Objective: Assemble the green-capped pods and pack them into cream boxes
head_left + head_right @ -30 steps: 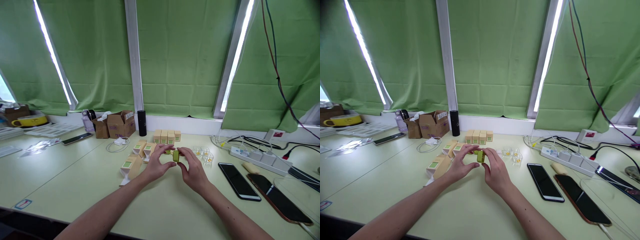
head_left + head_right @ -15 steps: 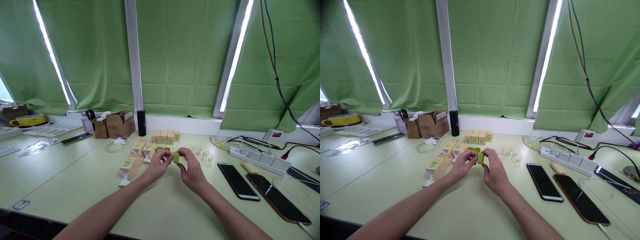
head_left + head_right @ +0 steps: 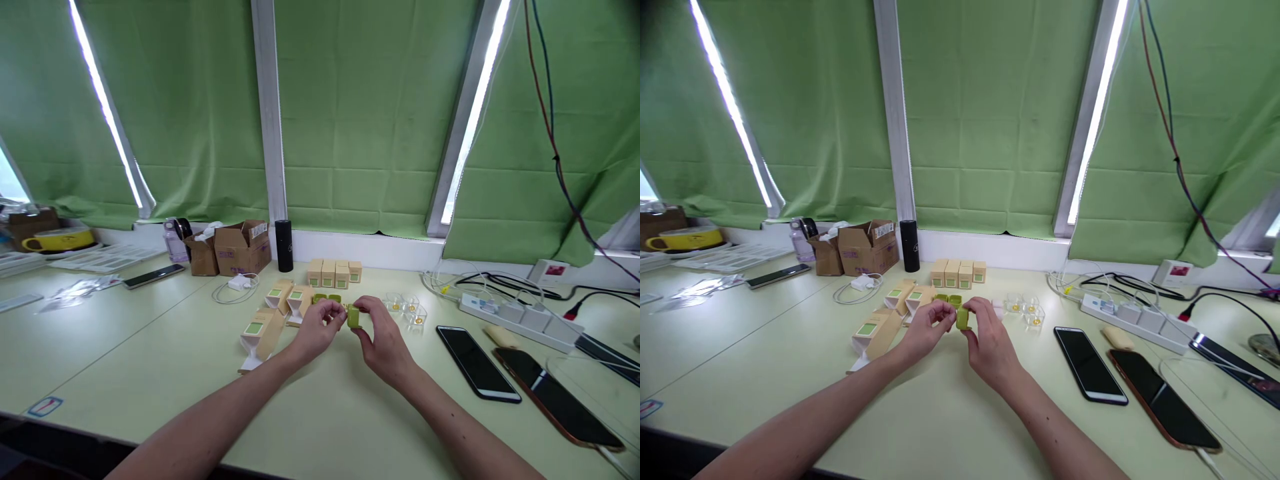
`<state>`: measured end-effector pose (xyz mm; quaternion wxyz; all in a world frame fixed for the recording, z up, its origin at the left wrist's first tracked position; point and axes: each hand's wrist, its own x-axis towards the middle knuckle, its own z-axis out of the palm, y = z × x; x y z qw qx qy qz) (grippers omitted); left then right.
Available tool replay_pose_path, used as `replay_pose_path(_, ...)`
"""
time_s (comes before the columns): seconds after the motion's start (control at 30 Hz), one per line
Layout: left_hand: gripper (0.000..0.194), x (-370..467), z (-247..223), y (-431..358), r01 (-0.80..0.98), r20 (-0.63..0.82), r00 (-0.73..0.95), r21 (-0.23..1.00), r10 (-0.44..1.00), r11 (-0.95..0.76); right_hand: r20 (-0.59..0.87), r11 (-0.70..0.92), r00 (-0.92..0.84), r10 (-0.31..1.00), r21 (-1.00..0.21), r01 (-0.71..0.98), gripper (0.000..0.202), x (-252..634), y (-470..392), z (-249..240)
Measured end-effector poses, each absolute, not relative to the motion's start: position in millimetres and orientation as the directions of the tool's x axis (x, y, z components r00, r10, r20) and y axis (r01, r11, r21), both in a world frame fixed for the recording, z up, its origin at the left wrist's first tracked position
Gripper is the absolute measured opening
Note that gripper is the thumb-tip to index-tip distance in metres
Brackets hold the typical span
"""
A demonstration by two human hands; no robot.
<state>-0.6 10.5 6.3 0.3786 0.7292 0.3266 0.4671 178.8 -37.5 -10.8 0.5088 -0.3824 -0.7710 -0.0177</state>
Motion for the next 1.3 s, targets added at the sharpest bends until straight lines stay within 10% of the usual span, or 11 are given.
replay_pose_path(1.3,0.026,-3.2,5.9,12.1,0.132,0.409,0.327,0.873,0.852,-0.47,0.775,0.684,-0.179,0.605,-0.392,0.616,0.042,179.2,-37.4,-10.8)
